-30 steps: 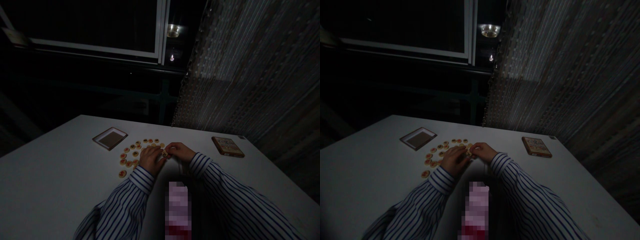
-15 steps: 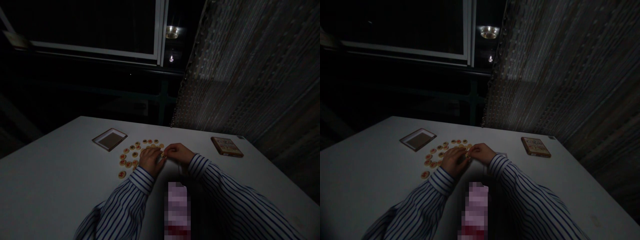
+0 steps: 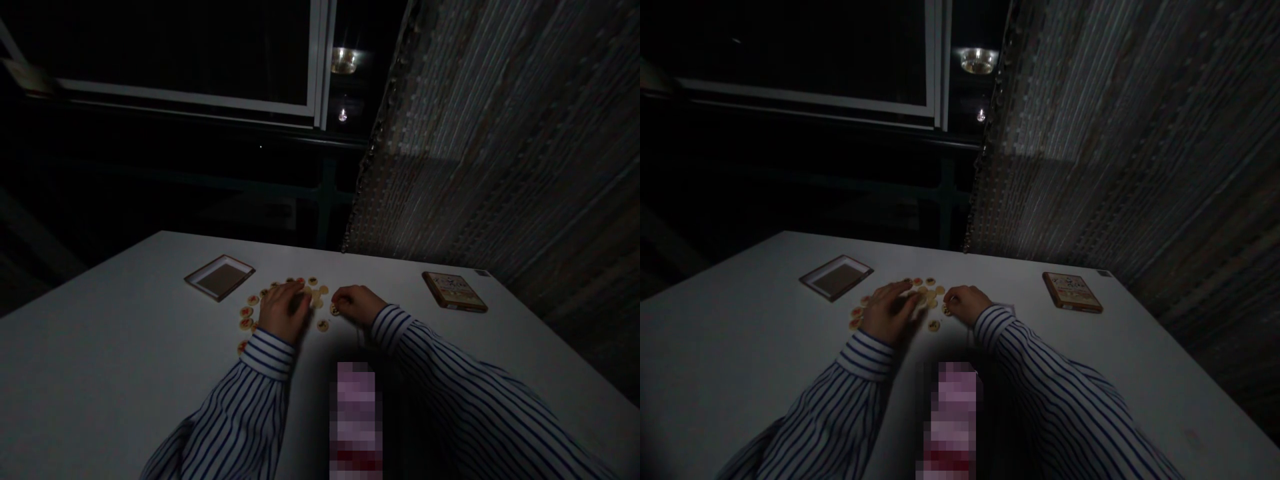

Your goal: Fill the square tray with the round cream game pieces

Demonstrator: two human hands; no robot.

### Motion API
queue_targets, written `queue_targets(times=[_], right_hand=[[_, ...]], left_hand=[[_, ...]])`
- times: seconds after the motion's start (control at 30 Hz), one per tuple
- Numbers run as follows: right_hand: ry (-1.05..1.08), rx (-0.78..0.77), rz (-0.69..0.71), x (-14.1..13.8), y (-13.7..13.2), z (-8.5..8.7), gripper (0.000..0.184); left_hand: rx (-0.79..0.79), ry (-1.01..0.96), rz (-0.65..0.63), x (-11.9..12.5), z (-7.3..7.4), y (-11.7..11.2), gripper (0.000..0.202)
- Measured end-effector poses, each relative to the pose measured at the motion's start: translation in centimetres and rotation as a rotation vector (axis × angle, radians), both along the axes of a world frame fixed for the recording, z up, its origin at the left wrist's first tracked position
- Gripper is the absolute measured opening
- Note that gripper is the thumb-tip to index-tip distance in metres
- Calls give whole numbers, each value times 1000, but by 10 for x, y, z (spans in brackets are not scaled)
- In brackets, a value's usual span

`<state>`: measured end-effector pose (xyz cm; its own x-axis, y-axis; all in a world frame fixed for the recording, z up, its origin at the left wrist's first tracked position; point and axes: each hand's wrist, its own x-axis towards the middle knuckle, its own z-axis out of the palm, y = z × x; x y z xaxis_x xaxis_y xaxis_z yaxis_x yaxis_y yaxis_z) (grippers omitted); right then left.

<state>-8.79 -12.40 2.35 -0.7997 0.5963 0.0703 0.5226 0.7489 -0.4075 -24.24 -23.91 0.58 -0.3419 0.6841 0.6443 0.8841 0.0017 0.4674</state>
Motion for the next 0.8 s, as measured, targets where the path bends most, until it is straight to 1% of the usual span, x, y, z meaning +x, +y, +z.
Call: queue_targets(times=[0.1, 0.2, 0.3, 0.43, 0.47, 0.57, 0.63, 0.8], right_hand=[[-75, 57, -20, -2, -1, -5, 25], [-133, 109, -33, -2, -2, -9, 25], [-197, 159, -52, -2, -3, -11, 25], [-253, 207, -55, -3, -6, -10, 26], [-263, 213, -54, -3, -7, -10, 26], [-291, 226, -57, -5, -9, -10, 28], [-298, 234, -56, -5, -10, -9, 28], [-315, 224, -51, -6, -12, -9, 29]], left_hand=[[68, -82, 72, -8, 6, -3, 26], [86, -156, 120, -15, 11, -7, 25], [61, -210, 152, -24, 14, -9, 25], [24, -236, 138, -43, 19, -13, 28], [24, -248, 151, -48, 21, -15, 29], [16, -272, 156, -64, 28, -24, 30], [-9, -295, 191, -73, 32, -31, 30], [-104, -309, 237, -87, 36, -46, 31]])
